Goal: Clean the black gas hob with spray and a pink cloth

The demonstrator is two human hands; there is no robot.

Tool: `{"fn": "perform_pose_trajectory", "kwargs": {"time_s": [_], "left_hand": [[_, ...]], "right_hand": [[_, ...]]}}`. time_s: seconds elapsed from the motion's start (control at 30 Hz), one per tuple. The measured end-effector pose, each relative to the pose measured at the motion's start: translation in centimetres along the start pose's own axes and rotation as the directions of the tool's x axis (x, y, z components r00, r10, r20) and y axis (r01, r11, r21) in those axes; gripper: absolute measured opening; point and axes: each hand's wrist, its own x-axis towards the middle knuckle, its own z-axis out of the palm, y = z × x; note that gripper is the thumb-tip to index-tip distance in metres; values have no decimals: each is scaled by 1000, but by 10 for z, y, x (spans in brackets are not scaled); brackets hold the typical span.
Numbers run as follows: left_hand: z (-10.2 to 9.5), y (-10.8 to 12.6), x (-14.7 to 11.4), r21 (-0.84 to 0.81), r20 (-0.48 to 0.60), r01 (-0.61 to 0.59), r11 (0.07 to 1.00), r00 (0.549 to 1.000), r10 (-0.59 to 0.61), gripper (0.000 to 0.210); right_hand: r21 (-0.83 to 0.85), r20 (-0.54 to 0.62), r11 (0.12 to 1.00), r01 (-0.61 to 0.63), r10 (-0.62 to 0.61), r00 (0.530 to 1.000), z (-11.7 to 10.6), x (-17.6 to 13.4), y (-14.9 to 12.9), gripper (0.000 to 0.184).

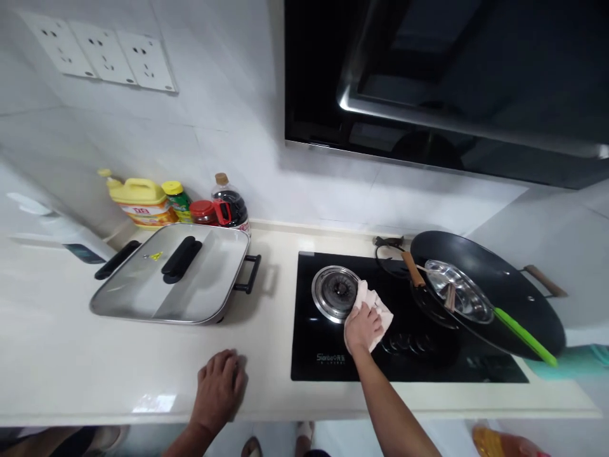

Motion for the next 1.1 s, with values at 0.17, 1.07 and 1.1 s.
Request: {"fn": "perform_pose_trajectory", "kwargs": {"time_s": [0.17, 1.07, 1.1], "left_hand": [[-2, 6, 2, -17, -11, -1, 1000, 1000, 1, 23], [-17, 19, 3, -90, 51, 54, 994, 997, -49, 16], [-17, 18, 4, -93, 47, 51, 994, 998, -47, 16]], "right_hand": [[32, 81, 997, 67, -69, 994, -12, -59, -13, 61], [208, 321, 763, 613, -645, 694, -46, -187, -91, 27], [230, 322, 744, 627, -666, 672, -48, -190, -87, 27]]}}
